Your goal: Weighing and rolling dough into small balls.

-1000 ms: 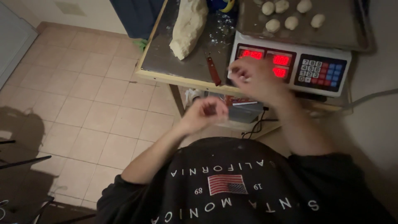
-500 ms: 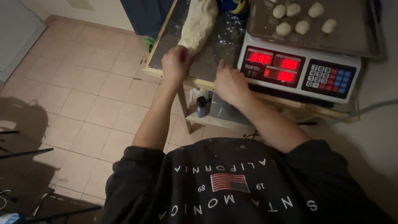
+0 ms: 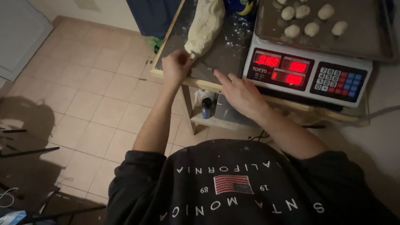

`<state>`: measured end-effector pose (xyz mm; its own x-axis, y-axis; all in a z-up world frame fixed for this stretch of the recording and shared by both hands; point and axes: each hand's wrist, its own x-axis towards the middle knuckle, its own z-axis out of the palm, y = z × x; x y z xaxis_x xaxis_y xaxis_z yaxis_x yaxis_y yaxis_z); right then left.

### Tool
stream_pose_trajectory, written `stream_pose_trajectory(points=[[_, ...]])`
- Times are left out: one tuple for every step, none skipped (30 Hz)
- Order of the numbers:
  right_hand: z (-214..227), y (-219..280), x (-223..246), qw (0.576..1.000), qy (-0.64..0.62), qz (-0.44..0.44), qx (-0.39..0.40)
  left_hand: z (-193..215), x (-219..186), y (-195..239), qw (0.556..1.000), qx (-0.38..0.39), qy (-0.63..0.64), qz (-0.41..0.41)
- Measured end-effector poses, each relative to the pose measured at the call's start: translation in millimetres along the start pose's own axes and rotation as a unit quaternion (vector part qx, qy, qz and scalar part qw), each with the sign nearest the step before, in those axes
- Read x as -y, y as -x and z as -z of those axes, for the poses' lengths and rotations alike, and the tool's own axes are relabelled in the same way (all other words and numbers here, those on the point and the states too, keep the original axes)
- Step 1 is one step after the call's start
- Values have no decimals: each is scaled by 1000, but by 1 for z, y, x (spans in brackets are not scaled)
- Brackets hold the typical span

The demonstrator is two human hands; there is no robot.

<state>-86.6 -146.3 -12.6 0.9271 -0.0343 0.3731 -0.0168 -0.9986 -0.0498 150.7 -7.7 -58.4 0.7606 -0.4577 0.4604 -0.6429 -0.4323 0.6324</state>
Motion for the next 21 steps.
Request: stream_pose_trajectory(points=[[0, 1, 1, 999, -30, -5, 14, -1, 2, -1, 1000, 1, -1, 1], [0, 3, 1, 998, -60, -11, 28, -1, 4, -2, 1000, 1, -1, 2], [4, 0, 3, 998, -59, -10, 29, -2, 4, -2, 1000, 0, 0, 2], [8, -3, 5, 997, -75, -13, 31, -2, 5, -2, 1000, -2, 9, -1], [13, -4, 8, 995, -92, -18, 33, -4, 5, -1, 1000, -3, 19, -3], [2, -15, 4, 995, -91, -19, 35, -3, 5, -1, 1000, -2, 20, -2], [-9, -25, 0, 992, -124, -15, 35, -1, 4, -1, 1000, -7, 15, -12], [-19, -36, -5, 987, -158, -11, 34, 0, 3, -2, 1000, -11, 10, -22], [-24, -41, -5, 987, -158, -14, 35, -1, 3, 0, 1000, -9, 11, -22], [-29, -46, -5, 980, -196, -31, 29, -2, 3, 1, 1000, -13, 14, -14], [-33, -55, -6, 972, -231, -45, 21, -1, 2, -1, 1000, -21, 17, -5], [-19, -51, 2, 972, -230, -44, 20, 0, 1, -3, 1000, -22, 17, -6], [-6, -46, 10, 970, -226, -70, 58, 2, 2, -2, 1000, -27, 6, -9], [7, -41, 19, 966, -221, -96, 95, 3, 2, -2, 999, -31, -5, -13], [23, -33, 22, 966, -222, -94, 94, 3, 11, -2, 999, -32, -6, -12], [38, -25, 26, 966, -195, -106, 136, 3, 20, -2, 1000, -14, -20, -5], [55, -18, 27, 964, -164, -118, 174, 1, 27, -5, 999, 1, -32, 0], [44, -18, 19, 965, -162, -117, 172, 5, 27, -7, 999, -2, -32, -2], [32, -16, 14, 972, -146, -108, 147, 9, 28, -4, 1000, 7, 29, 0], [21, -13, 9, 979, -130, -99, 123, 13, 28, -2, 996, 15, 90, 2], [16, -11, 8, 980, -129, -97, 120, 19, 28, 1, 996, 13, 90, 0]])
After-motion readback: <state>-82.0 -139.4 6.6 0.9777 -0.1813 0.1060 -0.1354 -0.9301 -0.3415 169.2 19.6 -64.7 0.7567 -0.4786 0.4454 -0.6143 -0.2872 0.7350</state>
